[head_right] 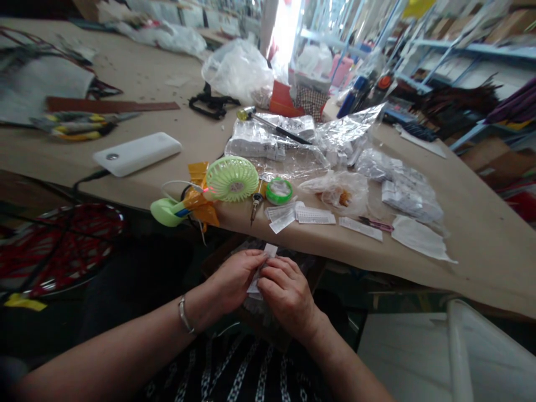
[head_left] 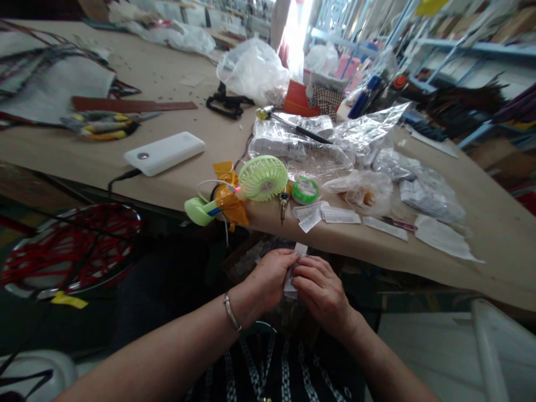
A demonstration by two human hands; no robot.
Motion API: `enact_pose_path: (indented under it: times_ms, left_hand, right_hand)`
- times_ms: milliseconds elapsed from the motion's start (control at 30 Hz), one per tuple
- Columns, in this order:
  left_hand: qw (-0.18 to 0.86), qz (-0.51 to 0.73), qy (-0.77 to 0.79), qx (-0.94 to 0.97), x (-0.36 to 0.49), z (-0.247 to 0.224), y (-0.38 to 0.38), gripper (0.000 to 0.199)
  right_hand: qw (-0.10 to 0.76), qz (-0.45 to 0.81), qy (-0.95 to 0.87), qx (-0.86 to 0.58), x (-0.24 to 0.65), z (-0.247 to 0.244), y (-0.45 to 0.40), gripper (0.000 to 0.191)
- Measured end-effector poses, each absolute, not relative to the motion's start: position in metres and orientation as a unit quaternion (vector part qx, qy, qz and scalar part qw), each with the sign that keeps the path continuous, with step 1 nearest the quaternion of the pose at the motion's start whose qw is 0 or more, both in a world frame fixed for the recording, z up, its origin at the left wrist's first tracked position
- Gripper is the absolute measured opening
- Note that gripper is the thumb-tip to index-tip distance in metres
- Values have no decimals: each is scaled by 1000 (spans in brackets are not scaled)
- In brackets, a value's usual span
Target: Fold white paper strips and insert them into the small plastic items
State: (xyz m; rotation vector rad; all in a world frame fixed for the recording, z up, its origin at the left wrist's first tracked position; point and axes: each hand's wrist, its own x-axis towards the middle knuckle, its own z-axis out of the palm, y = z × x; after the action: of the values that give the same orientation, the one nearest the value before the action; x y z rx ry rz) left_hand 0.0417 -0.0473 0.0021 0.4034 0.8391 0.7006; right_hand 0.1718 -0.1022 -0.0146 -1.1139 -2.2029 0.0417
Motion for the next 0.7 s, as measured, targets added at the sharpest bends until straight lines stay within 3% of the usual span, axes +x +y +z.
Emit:
enact_pose_path:
  times_ms: [200, 300, 433, 567, 700]
  left_hand:
    - [847, 321, 379, 193, 39, 4, -48, 9]
    - [846, 304, 384, 213, 35, 8, -48, 7]
    - [853, 241, 388, 253, 32, 13, -50, 14]
    - [848, 232, 377, 291, 30, 17, -54, 19]
    - [859, 210, 351, 309, 26, 14, -56, 21]
  right_hand:
    - [343, 35, -839, -421, 170, -12, -104, 17]
    - [395, 90, -790, -460, 173, -11, -105, 22]
    - [484, 230, -608, -585, 178, -11, -97, 18]
    - [490, 421, -502, -575, 175, -7, -85, 17]
    - [490, 471, -464, -567, 169, -6, -83, 16]
